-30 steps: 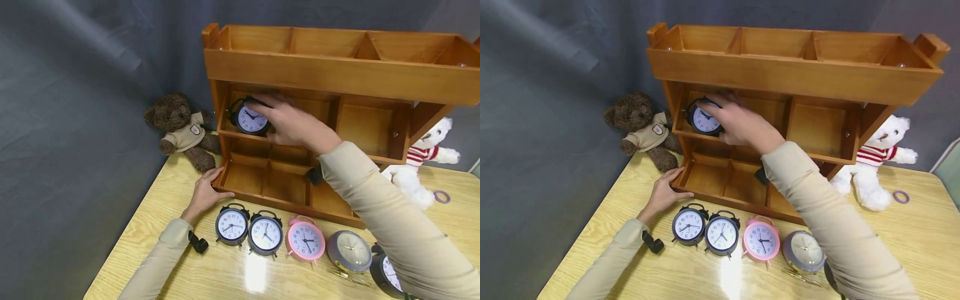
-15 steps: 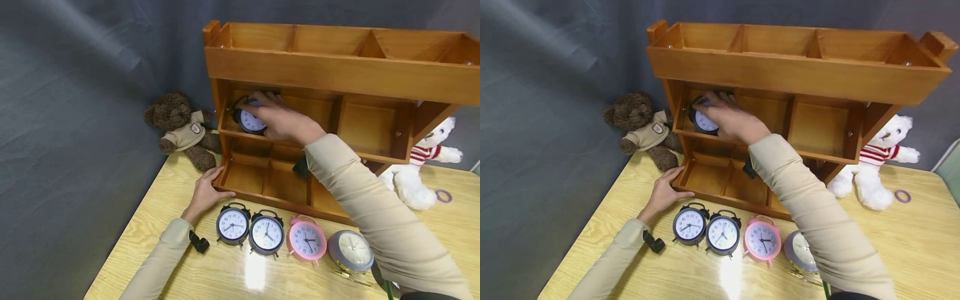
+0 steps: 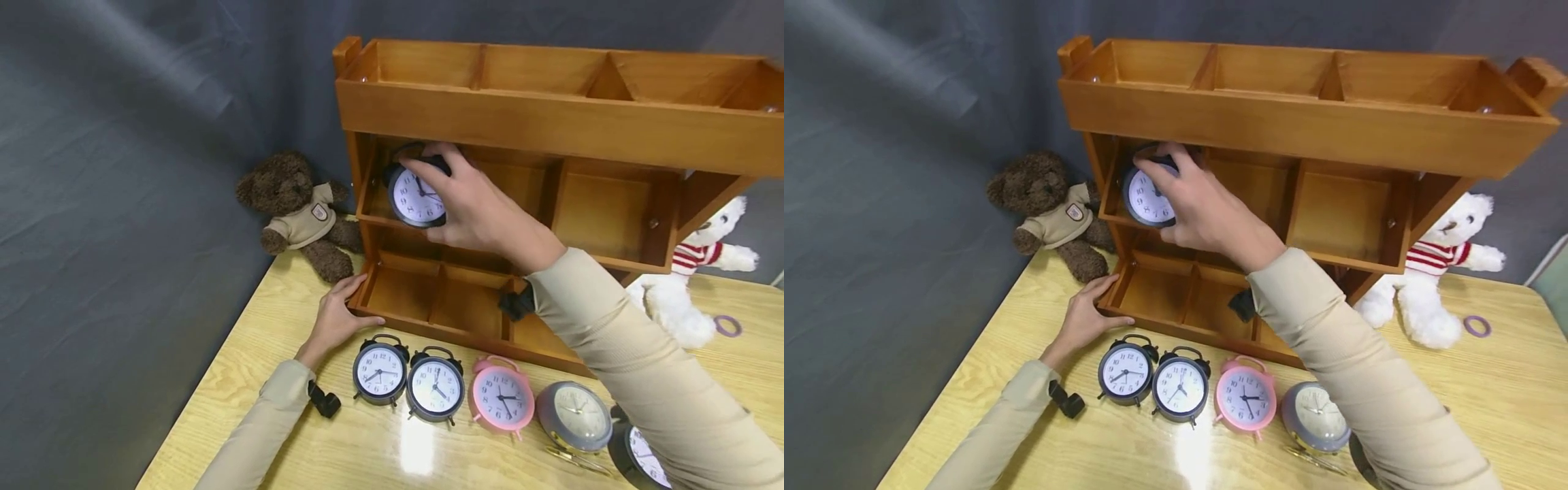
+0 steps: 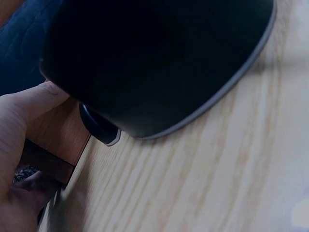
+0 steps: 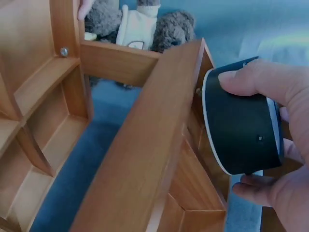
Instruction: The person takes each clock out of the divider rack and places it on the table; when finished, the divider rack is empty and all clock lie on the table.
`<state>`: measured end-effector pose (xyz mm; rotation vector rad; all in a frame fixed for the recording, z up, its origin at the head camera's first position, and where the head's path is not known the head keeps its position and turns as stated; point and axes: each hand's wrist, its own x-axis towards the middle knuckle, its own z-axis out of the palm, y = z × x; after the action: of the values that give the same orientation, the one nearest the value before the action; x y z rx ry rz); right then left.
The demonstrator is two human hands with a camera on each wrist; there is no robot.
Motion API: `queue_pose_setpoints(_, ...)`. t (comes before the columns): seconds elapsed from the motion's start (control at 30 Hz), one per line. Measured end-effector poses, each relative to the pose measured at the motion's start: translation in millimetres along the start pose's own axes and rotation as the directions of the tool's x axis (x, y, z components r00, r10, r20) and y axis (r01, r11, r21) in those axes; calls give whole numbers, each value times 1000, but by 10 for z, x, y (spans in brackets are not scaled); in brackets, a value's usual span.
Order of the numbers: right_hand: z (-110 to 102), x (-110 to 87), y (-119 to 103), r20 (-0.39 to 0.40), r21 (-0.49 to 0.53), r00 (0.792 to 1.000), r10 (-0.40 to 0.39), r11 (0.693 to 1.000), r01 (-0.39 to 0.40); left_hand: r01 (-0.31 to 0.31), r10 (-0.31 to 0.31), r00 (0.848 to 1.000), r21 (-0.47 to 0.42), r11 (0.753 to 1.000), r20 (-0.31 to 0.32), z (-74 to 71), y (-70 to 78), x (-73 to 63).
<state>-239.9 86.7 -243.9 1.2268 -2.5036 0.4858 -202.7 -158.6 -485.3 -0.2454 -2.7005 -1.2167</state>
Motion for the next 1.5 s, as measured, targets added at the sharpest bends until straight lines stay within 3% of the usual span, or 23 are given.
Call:
queue_pose_setpoints(0.5,-90,-630,-101,-132,83,990,45,996,-34,6,-6,1000,-1,1000,27,73,36,-18)
queue_pose_setpoints(0.87,-280,-1487,-113,-272,124,951,151,985,-121,-6,6,1000,2,1000,30,50,32,-34)
queue_pose_setpoints(1.17,-417,-2068,-8,-286,39,928,237,971,-236,44,-44,998,-1,999,52,9,49,-55)
queue_pose_setpoints(1.27,-466,-2268,12,-275,32,911,308,950,-312,47,-47,998,-3,999,50,-11,59,-60)
queue_pose_setpoints(1.5,-499,-2833,147,-300,26,841,449,886,-464,42,-42,998,-4,999,41,-31,87,-59)
